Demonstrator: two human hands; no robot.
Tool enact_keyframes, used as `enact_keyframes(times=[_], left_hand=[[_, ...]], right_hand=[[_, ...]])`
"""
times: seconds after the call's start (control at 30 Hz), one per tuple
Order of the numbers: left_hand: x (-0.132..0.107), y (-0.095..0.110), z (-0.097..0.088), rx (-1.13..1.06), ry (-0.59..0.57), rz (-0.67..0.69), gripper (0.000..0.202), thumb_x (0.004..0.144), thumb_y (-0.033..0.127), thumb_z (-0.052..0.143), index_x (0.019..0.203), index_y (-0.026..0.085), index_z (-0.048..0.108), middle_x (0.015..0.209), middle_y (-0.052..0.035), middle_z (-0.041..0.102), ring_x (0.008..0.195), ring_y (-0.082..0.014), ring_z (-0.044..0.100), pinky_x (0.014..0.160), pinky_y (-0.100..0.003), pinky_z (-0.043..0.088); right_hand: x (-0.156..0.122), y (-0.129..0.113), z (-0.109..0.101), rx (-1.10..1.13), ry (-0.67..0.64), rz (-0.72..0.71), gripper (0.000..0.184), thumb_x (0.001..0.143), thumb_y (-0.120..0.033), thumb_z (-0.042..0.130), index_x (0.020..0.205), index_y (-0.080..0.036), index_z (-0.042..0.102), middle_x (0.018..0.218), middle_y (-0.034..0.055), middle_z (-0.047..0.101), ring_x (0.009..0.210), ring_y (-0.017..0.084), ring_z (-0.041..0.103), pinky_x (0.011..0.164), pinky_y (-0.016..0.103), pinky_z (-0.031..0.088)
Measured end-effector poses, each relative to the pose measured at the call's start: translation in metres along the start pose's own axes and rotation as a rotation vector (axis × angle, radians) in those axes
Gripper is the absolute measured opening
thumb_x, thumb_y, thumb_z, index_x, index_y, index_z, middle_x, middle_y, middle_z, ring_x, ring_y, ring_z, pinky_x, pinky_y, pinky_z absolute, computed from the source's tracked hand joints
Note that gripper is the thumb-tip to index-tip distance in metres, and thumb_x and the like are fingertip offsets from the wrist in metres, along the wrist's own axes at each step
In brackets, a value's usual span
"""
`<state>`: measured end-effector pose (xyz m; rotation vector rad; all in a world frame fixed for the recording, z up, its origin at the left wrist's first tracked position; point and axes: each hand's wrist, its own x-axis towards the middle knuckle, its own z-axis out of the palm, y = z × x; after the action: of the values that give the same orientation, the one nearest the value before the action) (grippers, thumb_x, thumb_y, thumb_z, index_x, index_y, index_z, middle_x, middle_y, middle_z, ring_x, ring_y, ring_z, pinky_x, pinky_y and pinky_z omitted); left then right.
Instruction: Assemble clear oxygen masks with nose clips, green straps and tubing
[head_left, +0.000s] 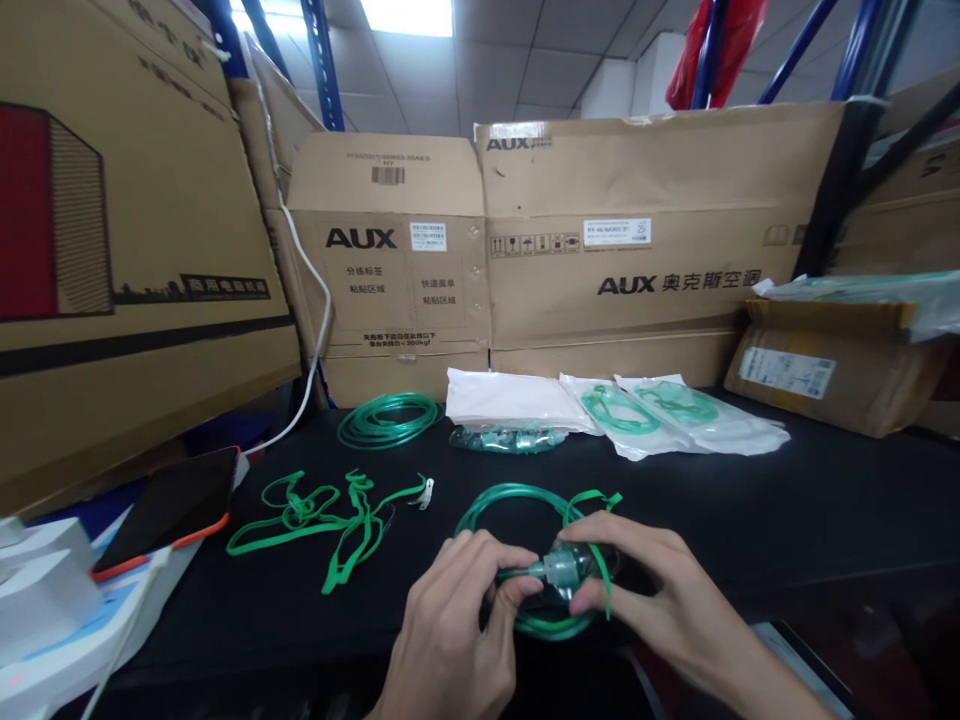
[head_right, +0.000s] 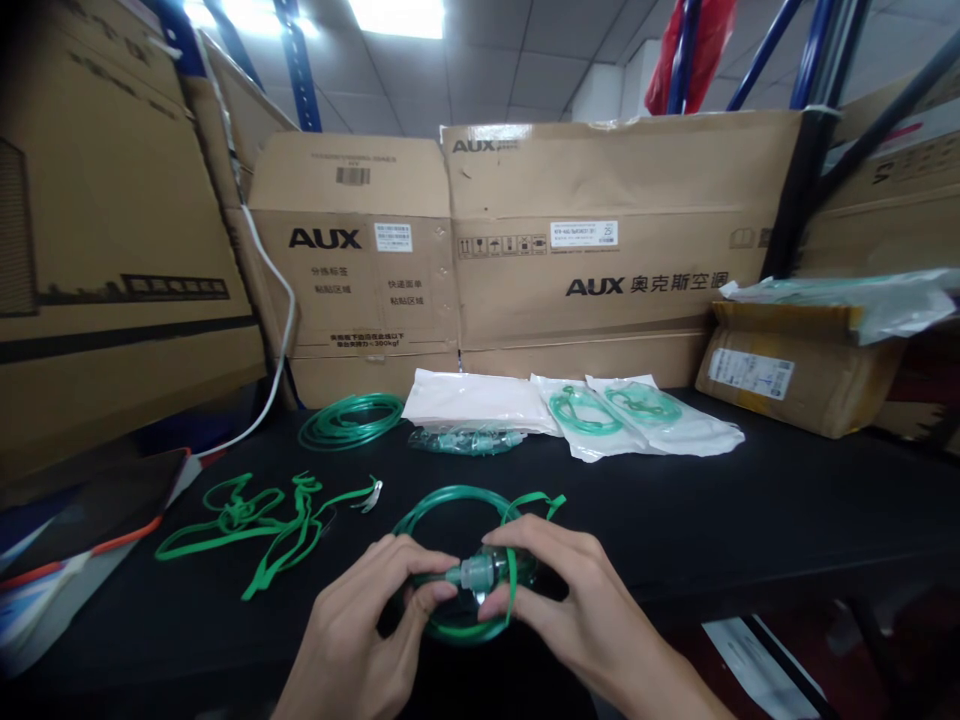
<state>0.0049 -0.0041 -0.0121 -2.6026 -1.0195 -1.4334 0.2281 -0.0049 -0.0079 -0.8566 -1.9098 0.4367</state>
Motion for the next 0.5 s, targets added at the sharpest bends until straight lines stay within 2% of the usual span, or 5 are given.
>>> enact_keyframes(times=[0.33,0.5], left_hand=[[-0.0015,-0.0018,0.0005,0.038,-0.018,0.013,0.017,0.099,0.007,0.052,0.101,0.022,0.06,0.084,0.0,0.069,0.074,-0.0192,0.063,0.079,-0.035,0.048],[-0.0019,-0.0022,-0.0022,0.0,-0.048,-0.036,0.015,0.1,0.011,0.054,0.101,0.023,0.062,0.087,0.0012,0.07,0.077,-0.0192,0.064,0.084,-0.036,0.048]], right_hand=[[-0.0015,0.0006,-0.0003,0.023,-0.014,0.0,0.023,0.088,-0.025,0.081,0.107,-0.026,0.069,0.094,-0.0017,0.076,0.084,0.017,0.072,0.079,0.021,0.056],[-0.0004,0.0003,-0.0008,-0.002,-0.004,-0.037,0.026,0.087,-0.026,0.082,0.109,-0.027,0.068,0.1,-0.0008,0.077,0.091,0.018,0.074,0.084,0.021,0.057]])
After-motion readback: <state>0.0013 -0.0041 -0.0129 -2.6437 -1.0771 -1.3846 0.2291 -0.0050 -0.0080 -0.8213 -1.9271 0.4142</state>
